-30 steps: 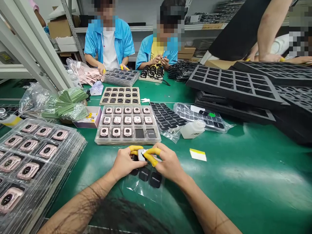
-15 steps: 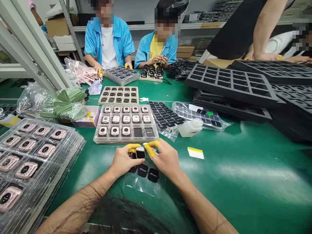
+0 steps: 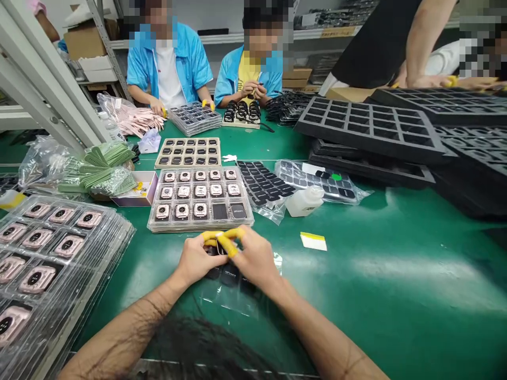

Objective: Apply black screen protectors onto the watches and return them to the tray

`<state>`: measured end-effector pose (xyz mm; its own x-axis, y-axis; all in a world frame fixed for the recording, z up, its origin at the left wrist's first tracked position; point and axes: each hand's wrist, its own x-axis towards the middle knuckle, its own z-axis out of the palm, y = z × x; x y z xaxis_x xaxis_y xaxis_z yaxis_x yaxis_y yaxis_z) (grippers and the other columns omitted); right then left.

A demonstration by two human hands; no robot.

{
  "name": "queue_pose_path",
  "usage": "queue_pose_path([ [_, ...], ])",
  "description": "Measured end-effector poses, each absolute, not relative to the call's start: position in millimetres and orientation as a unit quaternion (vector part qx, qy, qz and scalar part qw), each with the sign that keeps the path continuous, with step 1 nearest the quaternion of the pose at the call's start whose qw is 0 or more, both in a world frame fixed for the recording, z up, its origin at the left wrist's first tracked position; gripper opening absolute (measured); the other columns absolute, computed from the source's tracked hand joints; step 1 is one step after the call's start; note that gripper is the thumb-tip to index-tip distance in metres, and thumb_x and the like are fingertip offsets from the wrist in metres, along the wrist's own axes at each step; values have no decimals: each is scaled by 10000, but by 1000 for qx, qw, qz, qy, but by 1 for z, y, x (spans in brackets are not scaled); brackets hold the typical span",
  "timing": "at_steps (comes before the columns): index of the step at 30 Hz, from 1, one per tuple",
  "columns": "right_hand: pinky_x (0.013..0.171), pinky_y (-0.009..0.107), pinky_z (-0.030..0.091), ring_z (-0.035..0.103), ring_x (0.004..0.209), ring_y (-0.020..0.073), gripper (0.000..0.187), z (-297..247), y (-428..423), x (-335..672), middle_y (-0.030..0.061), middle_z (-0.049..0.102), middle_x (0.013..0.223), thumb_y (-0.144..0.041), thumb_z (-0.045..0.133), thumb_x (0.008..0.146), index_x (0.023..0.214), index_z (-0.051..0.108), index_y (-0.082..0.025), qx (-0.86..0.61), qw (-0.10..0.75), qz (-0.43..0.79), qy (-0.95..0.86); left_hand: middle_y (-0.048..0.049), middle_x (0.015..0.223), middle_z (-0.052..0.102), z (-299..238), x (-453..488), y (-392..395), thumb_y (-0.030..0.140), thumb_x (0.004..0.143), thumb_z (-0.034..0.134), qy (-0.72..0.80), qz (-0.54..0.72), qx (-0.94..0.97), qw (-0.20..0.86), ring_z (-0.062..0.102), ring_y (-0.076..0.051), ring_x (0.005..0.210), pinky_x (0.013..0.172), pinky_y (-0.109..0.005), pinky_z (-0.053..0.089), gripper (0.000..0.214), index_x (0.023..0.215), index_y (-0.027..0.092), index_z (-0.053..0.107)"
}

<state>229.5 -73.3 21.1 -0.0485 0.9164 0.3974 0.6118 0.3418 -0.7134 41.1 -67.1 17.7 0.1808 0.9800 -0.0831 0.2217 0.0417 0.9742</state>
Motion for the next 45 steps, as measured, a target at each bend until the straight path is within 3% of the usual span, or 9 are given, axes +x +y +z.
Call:
queue_pose_path([
  [5,878,469,541,652,1046,317,224,28,-70,265,144,746,1120,-266,575,1015,976,794,-238,-582,398,-15,-709,-97,1135,847,16,39,-67,327,672,958,515,396,576,496,812,-278,1044,1028,-421,655,573,1195,164,791],
  [7,973,526,537,652,1183,341,247,33,-74,270,144,732,1294,-255,603,1001,1173,781,-248,-521,393,19,-757,-93,1145,844,15,37,-67,343,661,969,492,407,588,497,809,-281,1059,1047,-436,650,584,1193,181,792],
  [10,907,469,572,718,1089,293,379,35,-78,265,88,792,1196,-206,612,966,1319,728,-282,-482,361,142,-786,-100,1129,849,16,35,-67,360,658,979,446,410,617,502,816,-296,1047,1028,-433,660,577,1177,182,799],
  [15,738,347,568,751,824,226,289,39,-76,269,18,830,883,-260,623,975,1219,773,-285,-543,349,285,-708,-102,1127,856,22,30,-68,325,733,956,380,380,752,382,823,-286,1031,1015,-388,652,406,1100,208,826],
  [22,910,410,507,741,1034,260,277,54,-82,275,59,836,1143,-155,631,944,1169,763,-249,-505,282,183,-795,-90,1104,858,10,29,-66,265,832,902,239,449,836,207,833,-234,976,913,-323,691,427,1230,202,763],
  [26,839,362,499,746,922,215,286,44,-84,264,23,846,1029,-81,597,902,1030,774,-265,-499,305,177,-791,-90,1145,852,9,28,-66,271,855,882,237,439,849,174,836,-235,1001,938,-324,692,430,1260,212,750],
  [34,882,381,455,728,887,223,272,37,-88,253,21,841,981,-113,608,915,1041,785,-277,-564,393,56,-724,-92,1122,859,15,35,-73,299,829,904,261,414,837,242,840,-231,973,918,-289,677,416,1207,186,774],
  [42,819,376,460,624,787,259,188,26,-81,264,63,691,708,-91,592,849,828,704,-240,-605,270,75,-745,-136,1352,782,27,33,-73,309,672,995,330,358,799,354,755,-326,1242,1147,-411,578,515,1145,186,833],
  [45,810,377,471,621,823,270,201,24,-79,264,65,687,737,-87,582,839,862,703,-247,-584,268,95,-760,-114,1247,825,31,33,-72,320,643,1002,334,333,756,453,785,-307,1158,1096,-374,601,542,1137,167,839],
])
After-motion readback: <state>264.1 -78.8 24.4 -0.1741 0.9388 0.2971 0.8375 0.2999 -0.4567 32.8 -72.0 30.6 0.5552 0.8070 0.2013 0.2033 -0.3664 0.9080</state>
